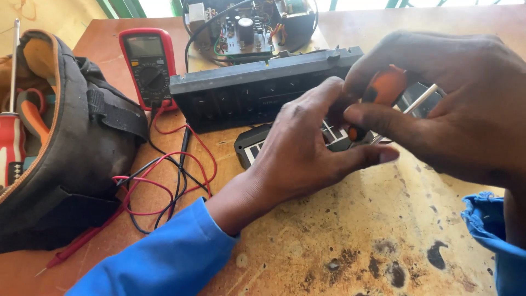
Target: The person uses a screwdriver to remove screws from a small black electronic device on a workbench, then detaches a metal antenna and sets it aside. The person continues to unscrew and separate the device casing, revealing internal components including a speaker and circuit board.
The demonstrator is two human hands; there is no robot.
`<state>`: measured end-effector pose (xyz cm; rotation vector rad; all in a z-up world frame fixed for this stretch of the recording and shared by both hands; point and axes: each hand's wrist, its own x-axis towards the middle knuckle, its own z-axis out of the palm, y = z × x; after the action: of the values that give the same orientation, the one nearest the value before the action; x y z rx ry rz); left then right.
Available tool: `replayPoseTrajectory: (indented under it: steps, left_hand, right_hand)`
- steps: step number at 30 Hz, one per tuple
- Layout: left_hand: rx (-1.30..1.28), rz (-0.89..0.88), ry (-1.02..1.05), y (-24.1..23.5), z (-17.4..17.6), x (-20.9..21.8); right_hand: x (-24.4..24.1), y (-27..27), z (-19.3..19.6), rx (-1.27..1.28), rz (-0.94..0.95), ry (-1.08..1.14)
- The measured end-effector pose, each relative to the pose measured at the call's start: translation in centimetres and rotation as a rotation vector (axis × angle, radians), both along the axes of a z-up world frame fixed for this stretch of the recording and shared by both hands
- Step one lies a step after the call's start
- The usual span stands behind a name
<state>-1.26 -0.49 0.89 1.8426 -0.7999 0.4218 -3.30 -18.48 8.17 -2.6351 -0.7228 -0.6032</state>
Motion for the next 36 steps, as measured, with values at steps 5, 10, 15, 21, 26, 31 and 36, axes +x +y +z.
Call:
replayPoseTrajectory:
  steps: [5,10,15,21,26,31,36]
  left_hand:
    - [-0.132,-0.443,0.233,0.7,-0.5,1.5]
    - [-0.089,-0.449,0.172,1.2,0.1,1.3]
    - [-0.060,-0.541,0.216,0.6,-0.5,1.1]
    - [-0.039,-0.323,0.190,0.7,0.5,0.5]
    - [-0.037,-0.313,0.174,0.9,0.8,0.2]
    - [-0.039,-0.295,0.180,0.9,0.9,0.1]
    - [-0.060,-0.301,0.184,0.6,0.4,0.3]
  right_hand:
    - [-0.6,-0.3,0.9,0.173,0.176,0.300]
    - [-0.5,-0.1,0.8,0.085,0.258,0.277]
    - [0.1,-0.4,0.6,0.132,0.313,0.299]
    - [-0.1,0.1,0.9,0.071,0.258,0.205]
    - [0.0,0.1,0.6,0.019,0.166,0.161]
    - [0.0,-0.1,0.3,-0.017,0.090,0.128]
    - [0.0,-0.2,0.0,-0.054,0.019,0.092]
